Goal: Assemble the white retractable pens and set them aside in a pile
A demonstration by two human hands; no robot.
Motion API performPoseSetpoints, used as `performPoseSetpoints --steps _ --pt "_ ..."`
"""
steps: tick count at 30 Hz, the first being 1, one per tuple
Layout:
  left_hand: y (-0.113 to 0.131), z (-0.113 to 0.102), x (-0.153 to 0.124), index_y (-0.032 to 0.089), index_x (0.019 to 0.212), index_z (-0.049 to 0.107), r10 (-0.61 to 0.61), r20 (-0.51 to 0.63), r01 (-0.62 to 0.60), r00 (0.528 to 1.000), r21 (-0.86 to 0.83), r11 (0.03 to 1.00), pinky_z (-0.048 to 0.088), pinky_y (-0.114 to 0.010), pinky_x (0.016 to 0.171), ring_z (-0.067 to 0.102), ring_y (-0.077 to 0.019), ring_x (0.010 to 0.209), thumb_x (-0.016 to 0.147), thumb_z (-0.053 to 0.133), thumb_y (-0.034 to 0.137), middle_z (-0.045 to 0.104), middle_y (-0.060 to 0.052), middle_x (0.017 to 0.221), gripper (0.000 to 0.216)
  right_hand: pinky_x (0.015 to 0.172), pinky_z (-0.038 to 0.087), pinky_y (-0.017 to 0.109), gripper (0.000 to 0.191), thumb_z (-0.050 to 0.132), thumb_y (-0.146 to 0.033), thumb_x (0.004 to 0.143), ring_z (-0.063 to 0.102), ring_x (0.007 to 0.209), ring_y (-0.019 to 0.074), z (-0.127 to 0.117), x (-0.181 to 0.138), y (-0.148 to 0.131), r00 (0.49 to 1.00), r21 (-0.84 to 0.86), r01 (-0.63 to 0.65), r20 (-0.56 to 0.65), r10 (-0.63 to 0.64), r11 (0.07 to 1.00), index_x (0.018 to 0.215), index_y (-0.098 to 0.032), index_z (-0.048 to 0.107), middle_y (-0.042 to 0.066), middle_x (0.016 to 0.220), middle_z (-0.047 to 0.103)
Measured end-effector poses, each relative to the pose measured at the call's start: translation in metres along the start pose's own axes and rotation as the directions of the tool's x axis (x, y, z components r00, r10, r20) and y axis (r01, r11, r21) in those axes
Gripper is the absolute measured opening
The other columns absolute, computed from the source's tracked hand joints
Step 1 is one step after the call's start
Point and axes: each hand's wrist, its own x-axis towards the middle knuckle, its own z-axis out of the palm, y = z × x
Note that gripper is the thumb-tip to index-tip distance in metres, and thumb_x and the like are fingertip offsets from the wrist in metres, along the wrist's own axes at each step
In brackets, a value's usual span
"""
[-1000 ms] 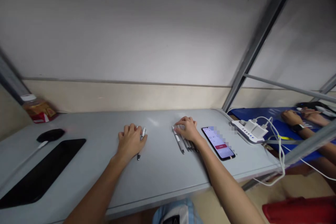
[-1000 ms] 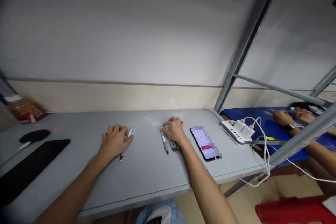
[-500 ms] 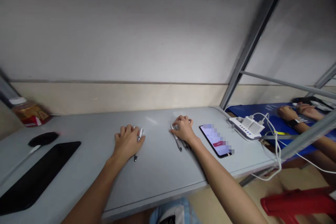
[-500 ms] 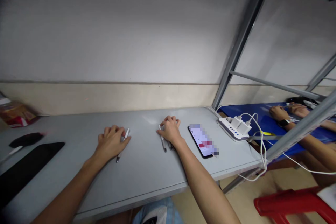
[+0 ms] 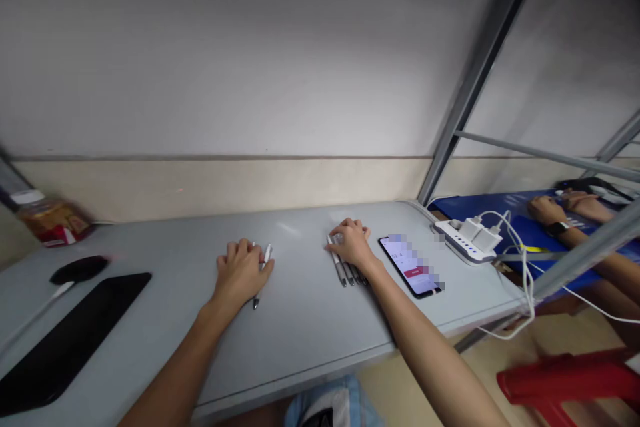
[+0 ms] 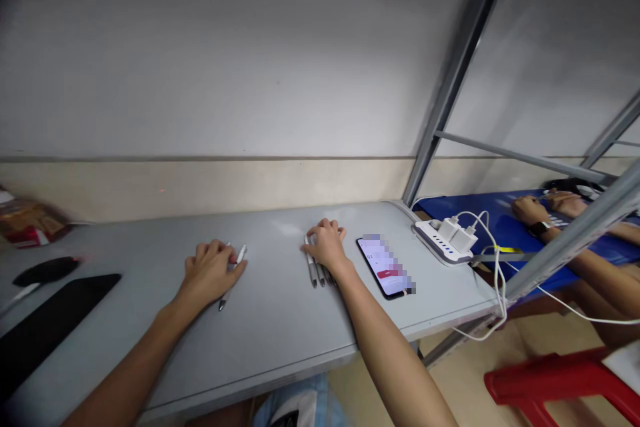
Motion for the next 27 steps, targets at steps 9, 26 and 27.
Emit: performPoseSetpoints --steps 9,26,27 --pt "0.0 0.003 0.002 0.018 0.085 0.062 0.003 -0.009 -0.003 1.0 -0.006 1.0 0.037 -0.047 0.082 0.043 -0.0336 0.107 0.083 0.04 0.047 0.053 -0.014 0.107 0.036 0.084 0.022 0.04 0.023 0.075 -0.036 0.07 0.041 0.104 0.0276 0.0 -0.002 -0.006 1.0 -0.027 -0.023 0.016 0.024 0.999 0.089 -0.023 0.072 0.009 0.106 0.057" --pt "0.012 -0.002 -0.001 0.02 0.083 0.058 0.139 -0.065 -0.151 0.988 -0.234 0.96 0.036 -0.041 0.086 0.047 -0.0263 0.103 0.087 0.044 0.042 0.06 -0.007 0.098 0.026 0.089 0.029 0.036 0.034 0.068 -0.036 0.081 0.047 0.106 0.0238 -0.012 -0.01 -0.021 0.984 0.153 0.163 -0.091 -0.15 0.975 0.114 -0.028 0.063 0.007 0.11 0.057" --pt "0.016 -0.004 -0.003 0.02 0.083 0.057 0.19 -0.072 -0.202 0.979 -0.281 0.938 0.036 -0.04 0.087 0.049 -0.0242 0.1 0.088 0.044 0.041 0.061 -0.006 0.095 0.026 0.091 0.031 0.035 0.039 0.068 -0.037 0.081 0.047 0.107 0.0223 -0.015 -0.013 -0.025 0.968 0.176 0.25 -0.083 -0.238 0.952 0.119 -0.03 0.06 0.006 0.112 0.057"
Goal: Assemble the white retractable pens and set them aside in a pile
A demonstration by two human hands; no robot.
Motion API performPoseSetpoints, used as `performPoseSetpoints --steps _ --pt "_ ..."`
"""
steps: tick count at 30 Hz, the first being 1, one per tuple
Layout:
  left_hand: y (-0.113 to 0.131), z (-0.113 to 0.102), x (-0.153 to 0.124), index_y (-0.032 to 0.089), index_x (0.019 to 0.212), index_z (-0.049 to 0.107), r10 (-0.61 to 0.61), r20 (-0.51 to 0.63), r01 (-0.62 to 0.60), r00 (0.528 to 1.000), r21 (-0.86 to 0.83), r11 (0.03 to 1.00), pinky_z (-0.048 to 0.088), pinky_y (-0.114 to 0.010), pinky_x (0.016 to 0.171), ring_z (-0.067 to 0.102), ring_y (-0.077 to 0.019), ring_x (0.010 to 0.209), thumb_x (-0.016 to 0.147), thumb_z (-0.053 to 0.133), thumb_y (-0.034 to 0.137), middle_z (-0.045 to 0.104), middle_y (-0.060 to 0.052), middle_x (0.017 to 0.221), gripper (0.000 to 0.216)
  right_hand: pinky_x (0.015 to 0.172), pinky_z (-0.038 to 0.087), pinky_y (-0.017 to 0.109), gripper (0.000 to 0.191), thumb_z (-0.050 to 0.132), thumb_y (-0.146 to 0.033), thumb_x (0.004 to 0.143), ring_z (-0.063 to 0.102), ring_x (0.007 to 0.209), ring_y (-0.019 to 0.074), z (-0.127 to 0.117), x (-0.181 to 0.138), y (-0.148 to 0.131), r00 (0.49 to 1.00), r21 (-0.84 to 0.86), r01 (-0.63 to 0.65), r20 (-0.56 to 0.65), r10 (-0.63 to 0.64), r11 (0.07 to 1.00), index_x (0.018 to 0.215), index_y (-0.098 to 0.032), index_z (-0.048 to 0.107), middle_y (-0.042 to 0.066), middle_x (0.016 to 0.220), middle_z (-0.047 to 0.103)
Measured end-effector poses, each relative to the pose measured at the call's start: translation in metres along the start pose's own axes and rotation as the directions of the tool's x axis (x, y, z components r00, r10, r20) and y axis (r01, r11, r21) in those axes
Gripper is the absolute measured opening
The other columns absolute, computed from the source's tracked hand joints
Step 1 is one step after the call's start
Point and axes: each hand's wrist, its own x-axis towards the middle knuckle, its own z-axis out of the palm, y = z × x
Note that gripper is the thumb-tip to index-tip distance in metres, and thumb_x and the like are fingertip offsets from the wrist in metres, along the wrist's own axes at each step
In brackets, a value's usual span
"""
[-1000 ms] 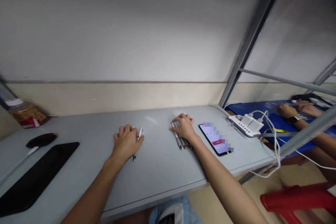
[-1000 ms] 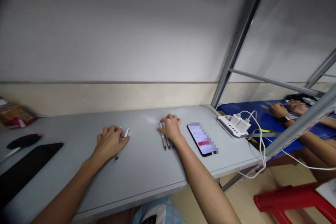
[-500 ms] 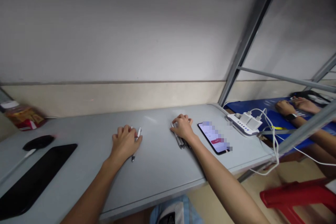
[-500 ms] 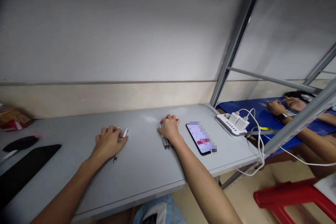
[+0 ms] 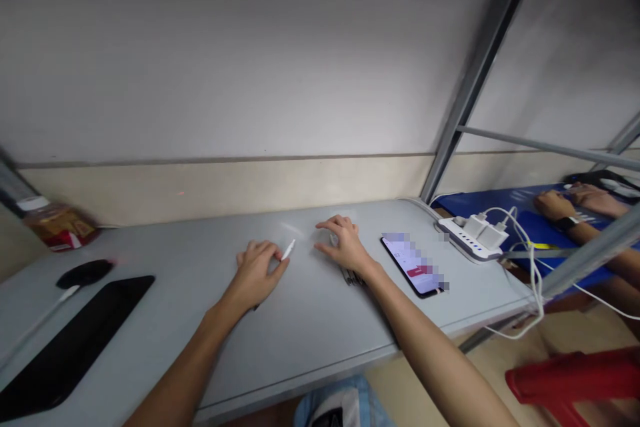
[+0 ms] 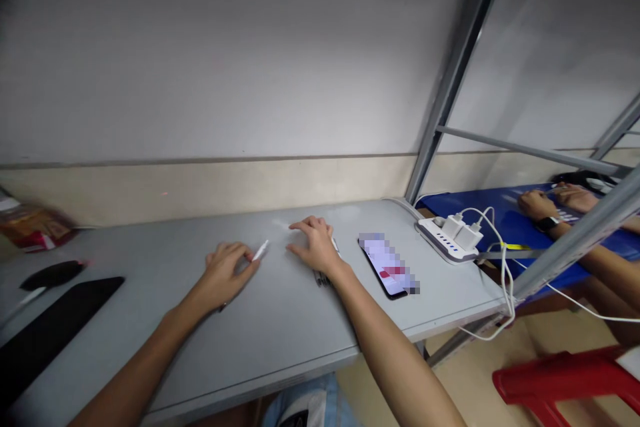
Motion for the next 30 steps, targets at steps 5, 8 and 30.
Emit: performPoseSetpoints --steps 5,8,30 --pt "0.016 0.002 -0.003 0.021 0.089 0.058 0.171 0.05 -0.153 0.984 -0.258 0.954 0.041 -0.035 0.085 0.056 -0.0173 0.084 0.093 0.037 0.041 0.062 -0.002 0.087 0.029 0.085 0.04 0.026 0.029 0.064 -0.033 0.086 0.058 0.096 0.0161 -0.001 -0.003 -0.016 0.926 0.28 0.25 0.212 -0.313 0.927 0.114 -0.027 0.065 0.003 0.104 0.066" --pt "0.014 0.003 -0.002 0.021 0.096 0.057 0.183 0.056 -0.156 0.981 -0.316 0.936 0.043 -0.031 0.079 0.058 -0.0171 0.086 0.095 0.034 0.04 0.064 -0.003 0.091 0.03 0.074 0.041 0.024 0.02 0.057 -0.034 0.09 0.06 0.078 0.0139 0.002 -0.001 -0.015 0.951 0.343 0.121 0.229 -0.208 0.932 0.098 -0.022 0.071 0.002 0.091 0.07" --pt "0.001 -0.001 0.001 0.019 0.076 0.053 0.276 -0.197 -0.256 0.941 0.12 0.959 0.033 -0.033 0.072 0.049 -0.019 0.074 0.091 0.032 0.012 0.057 -0.003 0.07 0.027 0.05 0.025 0.023 0.043 0.048 -0.052 0.089 0.033 0.052 0.009 -0.009 -0.002 -0.012 0.921 0.621 -0.215 0.385 -0.054 0.753 0.07 -0.016 0.06 -0.003 0.056 0.042"
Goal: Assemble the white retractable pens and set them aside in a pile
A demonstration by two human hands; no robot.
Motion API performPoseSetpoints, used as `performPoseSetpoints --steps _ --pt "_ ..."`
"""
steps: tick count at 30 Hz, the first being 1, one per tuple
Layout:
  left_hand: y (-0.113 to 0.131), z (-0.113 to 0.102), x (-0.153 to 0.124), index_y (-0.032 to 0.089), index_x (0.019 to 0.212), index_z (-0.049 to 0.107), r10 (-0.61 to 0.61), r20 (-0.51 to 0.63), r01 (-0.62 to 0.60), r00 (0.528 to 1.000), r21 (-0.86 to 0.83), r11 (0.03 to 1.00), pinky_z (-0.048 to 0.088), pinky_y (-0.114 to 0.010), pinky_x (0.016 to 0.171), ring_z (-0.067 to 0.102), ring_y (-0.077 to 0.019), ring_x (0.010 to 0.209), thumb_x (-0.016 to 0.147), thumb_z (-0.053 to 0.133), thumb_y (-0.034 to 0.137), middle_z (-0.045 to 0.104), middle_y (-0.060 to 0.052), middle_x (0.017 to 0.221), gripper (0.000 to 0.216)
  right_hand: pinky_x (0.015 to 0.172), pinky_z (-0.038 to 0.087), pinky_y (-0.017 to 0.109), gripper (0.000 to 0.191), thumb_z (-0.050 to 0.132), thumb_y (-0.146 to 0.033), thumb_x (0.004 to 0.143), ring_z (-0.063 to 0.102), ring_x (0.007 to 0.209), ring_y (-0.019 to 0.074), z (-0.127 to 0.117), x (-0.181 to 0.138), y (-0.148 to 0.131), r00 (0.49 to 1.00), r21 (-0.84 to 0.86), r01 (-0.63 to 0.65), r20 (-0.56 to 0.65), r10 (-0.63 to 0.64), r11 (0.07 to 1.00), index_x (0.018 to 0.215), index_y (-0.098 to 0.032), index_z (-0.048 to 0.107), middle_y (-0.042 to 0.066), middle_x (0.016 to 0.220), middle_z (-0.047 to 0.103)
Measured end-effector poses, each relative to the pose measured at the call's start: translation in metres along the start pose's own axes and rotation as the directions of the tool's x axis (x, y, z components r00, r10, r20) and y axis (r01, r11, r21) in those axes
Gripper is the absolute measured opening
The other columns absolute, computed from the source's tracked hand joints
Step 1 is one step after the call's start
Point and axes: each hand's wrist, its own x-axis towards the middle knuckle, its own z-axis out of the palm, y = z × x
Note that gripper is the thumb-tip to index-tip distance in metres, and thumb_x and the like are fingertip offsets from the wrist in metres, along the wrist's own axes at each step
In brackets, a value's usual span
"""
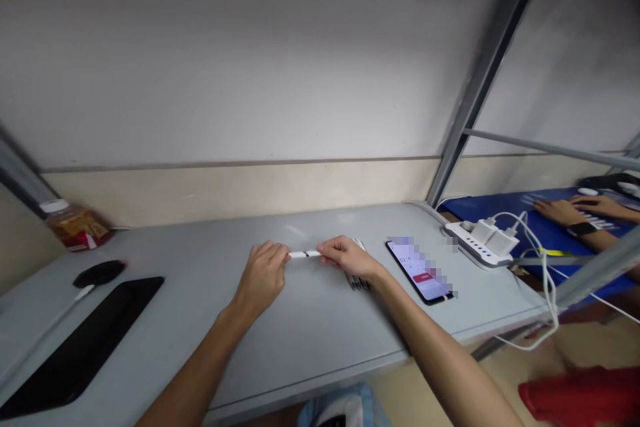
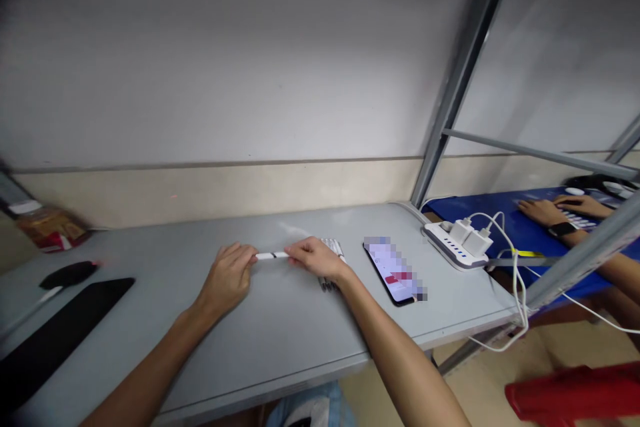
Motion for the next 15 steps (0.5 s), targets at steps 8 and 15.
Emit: performPoseSetpoints --steps 8,15 --pt "-0.0038 0.0059 -0.0003 0.02 0.082 0.053 -0.124 0.065 0.132 0.99 -0.138 0.982 0.036 -0.033 0.074 0.053 -0.0185 0.078 0.095 0.031 0.025 0.06 -0.002 0.08 0.026 0.064 0.038 0.022 0.024 0.059 -0.033 0.087 0.054 0.072 0.0118 0.0067 0.0012 0.0018 0.932 -0.302 0.227 -0.208 -0.296 0.926 0.105 -0.019 0.067 0.004 0.094 0.066" --pt "0.0012 0.0086 -0.0021 0.021 0.091 0.053 -0.128 0.114 0.142 0.985 -0.121 0.983 0.034 -0.036 0.081 0.052 -0.0202 0.09 0.097 0.03 0.034 0.061 -0.002 0.09 0.028 0.065 0.038 0.023 0.019 0.053 -0.027 0.089 0.054 0.067 0.0123 0.0081 0.0034 0.0073 0.94 -0.389 0.127 -0.247 -0.236 0.913 0.086 -0.016 0.069 0.001 0.075 0.065"
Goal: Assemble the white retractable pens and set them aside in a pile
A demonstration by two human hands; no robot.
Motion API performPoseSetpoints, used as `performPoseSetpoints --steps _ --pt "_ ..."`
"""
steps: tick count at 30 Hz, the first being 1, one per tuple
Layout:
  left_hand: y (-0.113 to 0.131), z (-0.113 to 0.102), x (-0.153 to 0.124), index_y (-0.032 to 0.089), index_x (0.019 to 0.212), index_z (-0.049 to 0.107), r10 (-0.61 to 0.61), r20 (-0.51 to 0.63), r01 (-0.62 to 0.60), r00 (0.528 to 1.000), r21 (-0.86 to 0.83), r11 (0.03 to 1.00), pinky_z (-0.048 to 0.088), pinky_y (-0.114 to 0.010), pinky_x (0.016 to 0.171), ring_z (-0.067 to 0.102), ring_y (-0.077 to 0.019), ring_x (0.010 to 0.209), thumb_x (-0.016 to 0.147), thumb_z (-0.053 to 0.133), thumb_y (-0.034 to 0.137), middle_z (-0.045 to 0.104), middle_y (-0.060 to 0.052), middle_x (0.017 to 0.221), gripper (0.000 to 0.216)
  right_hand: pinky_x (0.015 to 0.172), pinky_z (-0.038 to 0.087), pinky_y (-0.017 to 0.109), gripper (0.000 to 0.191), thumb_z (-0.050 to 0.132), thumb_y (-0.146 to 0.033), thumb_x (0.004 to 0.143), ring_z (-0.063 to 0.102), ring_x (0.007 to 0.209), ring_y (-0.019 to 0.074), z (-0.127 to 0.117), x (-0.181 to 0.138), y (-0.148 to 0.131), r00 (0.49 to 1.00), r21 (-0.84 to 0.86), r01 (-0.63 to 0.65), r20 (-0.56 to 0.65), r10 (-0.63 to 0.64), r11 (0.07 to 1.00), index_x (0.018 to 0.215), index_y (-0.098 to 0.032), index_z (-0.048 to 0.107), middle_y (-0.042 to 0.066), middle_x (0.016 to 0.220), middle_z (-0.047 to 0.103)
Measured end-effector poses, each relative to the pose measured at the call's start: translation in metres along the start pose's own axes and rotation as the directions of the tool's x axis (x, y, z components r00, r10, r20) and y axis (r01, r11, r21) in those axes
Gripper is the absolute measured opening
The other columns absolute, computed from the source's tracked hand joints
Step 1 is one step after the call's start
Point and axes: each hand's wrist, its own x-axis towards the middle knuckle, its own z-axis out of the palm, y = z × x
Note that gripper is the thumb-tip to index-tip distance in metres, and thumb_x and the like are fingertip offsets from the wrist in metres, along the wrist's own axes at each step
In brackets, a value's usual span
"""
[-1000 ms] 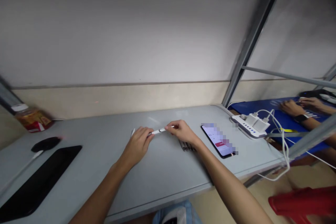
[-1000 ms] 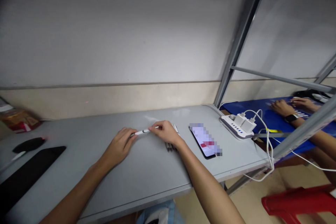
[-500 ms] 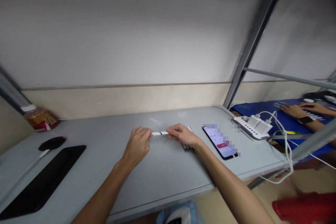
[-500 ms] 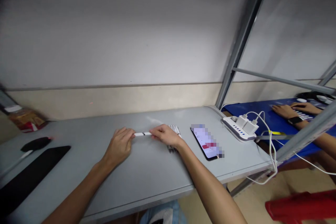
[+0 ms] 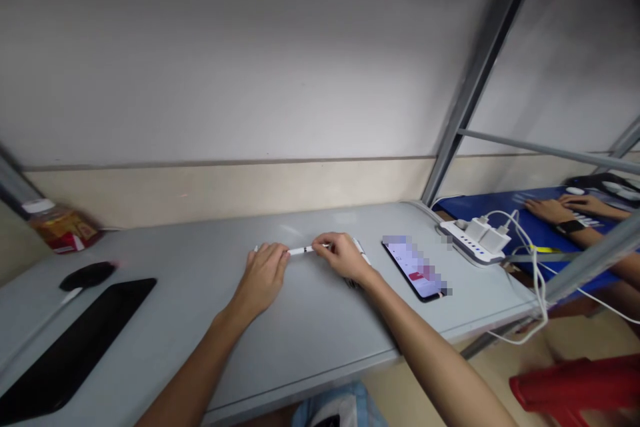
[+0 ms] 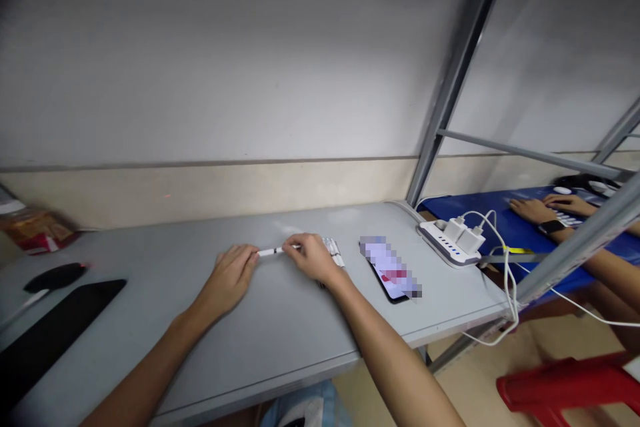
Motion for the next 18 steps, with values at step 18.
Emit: performPoseSetpoints --steps 18 --pt "-0.002 0.011 -0.005 0.023 0.102 0.051 0.058 0.03 -0.059 0.998 0.025 0.998 0.033 -0.038 0.089 0.056 -0.0185 0.089 0.098 0.029 0.033 0.063 -0.003 0.095 0.025 0.083 0.032 0.032 0.019 0.054 -0.029 0.093 0.055 0.094 0.0181 0.011 -0.005 -0.005 0.982 -0.398 0.176 0.129 -0.135 0.9 0.108 -0.022 0.062 0.005 0.099 0.066"
